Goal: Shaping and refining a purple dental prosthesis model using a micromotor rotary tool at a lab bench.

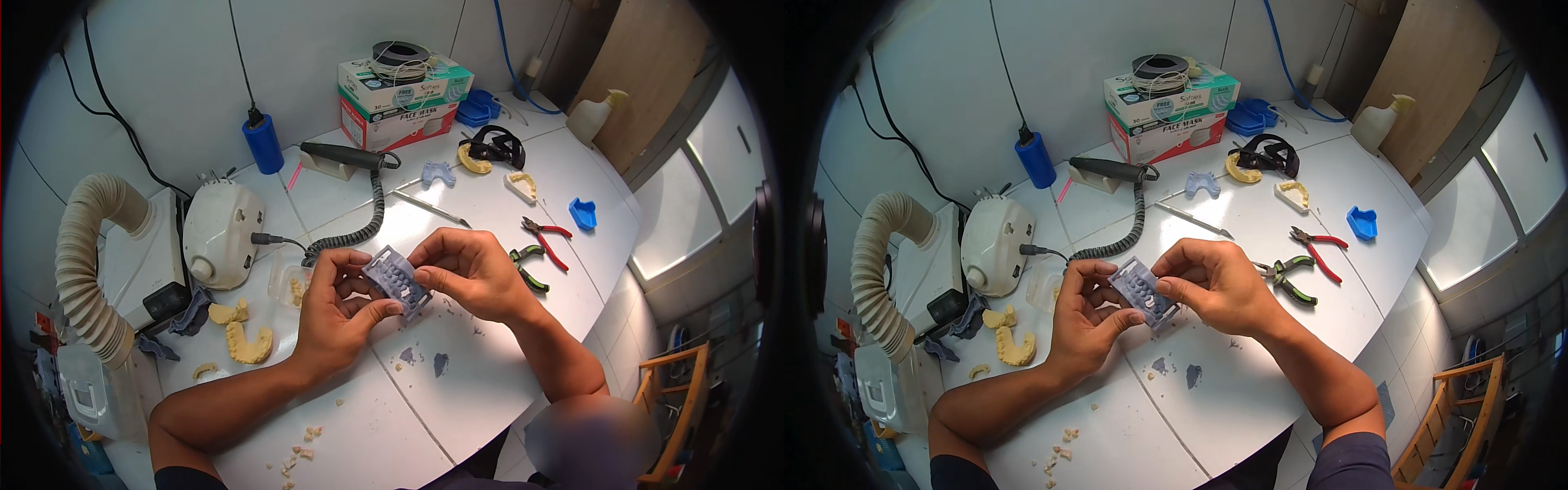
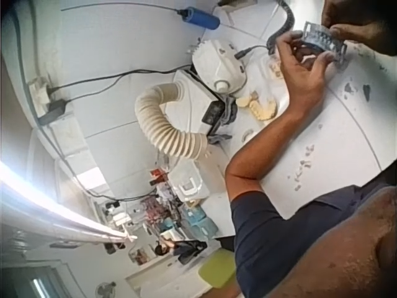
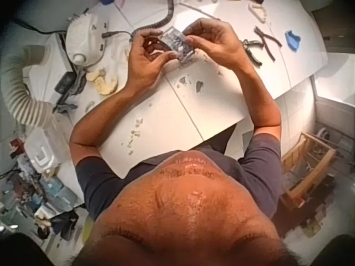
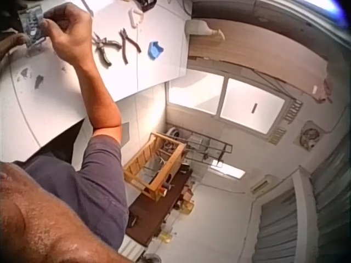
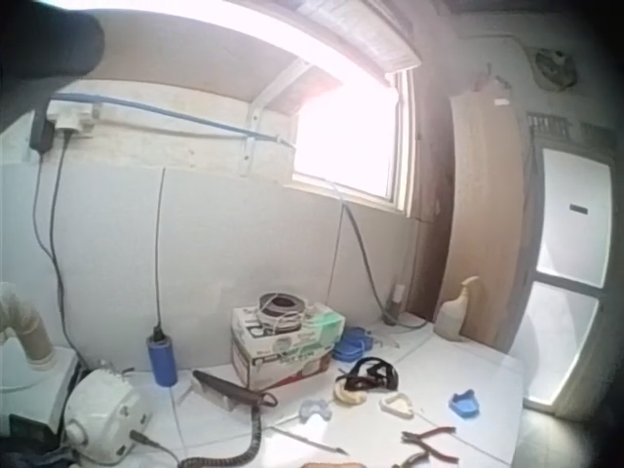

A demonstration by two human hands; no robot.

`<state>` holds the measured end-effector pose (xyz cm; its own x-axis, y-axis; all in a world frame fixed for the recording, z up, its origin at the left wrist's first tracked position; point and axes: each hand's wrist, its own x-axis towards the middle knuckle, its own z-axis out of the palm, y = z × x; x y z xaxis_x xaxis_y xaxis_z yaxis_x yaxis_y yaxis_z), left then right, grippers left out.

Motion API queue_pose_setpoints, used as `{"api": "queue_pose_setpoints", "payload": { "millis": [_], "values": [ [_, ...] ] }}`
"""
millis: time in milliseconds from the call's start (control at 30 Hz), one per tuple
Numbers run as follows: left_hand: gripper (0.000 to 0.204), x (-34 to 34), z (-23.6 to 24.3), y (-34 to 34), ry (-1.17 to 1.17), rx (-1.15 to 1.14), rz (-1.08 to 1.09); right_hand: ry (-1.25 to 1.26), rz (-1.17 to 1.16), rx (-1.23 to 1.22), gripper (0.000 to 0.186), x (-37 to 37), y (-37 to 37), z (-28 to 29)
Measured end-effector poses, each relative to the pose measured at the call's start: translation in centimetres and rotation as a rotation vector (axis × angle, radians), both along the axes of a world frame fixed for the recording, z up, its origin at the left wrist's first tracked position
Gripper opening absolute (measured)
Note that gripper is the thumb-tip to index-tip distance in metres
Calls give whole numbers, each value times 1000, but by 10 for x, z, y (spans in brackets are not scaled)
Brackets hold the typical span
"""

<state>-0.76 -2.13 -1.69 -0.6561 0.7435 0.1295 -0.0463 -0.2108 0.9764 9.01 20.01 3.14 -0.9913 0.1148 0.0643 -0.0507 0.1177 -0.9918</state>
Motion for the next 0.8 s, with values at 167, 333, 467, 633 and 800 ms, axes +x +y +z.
{"api": "queue_pose_setpoints", "payload": {
  "millis": [167,333,467,633,800],
  "values": [
    [76,3,-1,2,5,70,5,61,125,146,29,1,6,9],
    [71,5,10,1,83,35,-51,198,185,316,38,3,10,17],
    [59,1,-1,-1,36,52,-101,280,228,396,47,1,6,20],
    [57,-1,-2,-4,53,72,-70,375,235,562,63,2,0,19],
    [57,-2,-7,-2,37,105,-6,346,131,717,73,2,-3,16]
  ]
}}
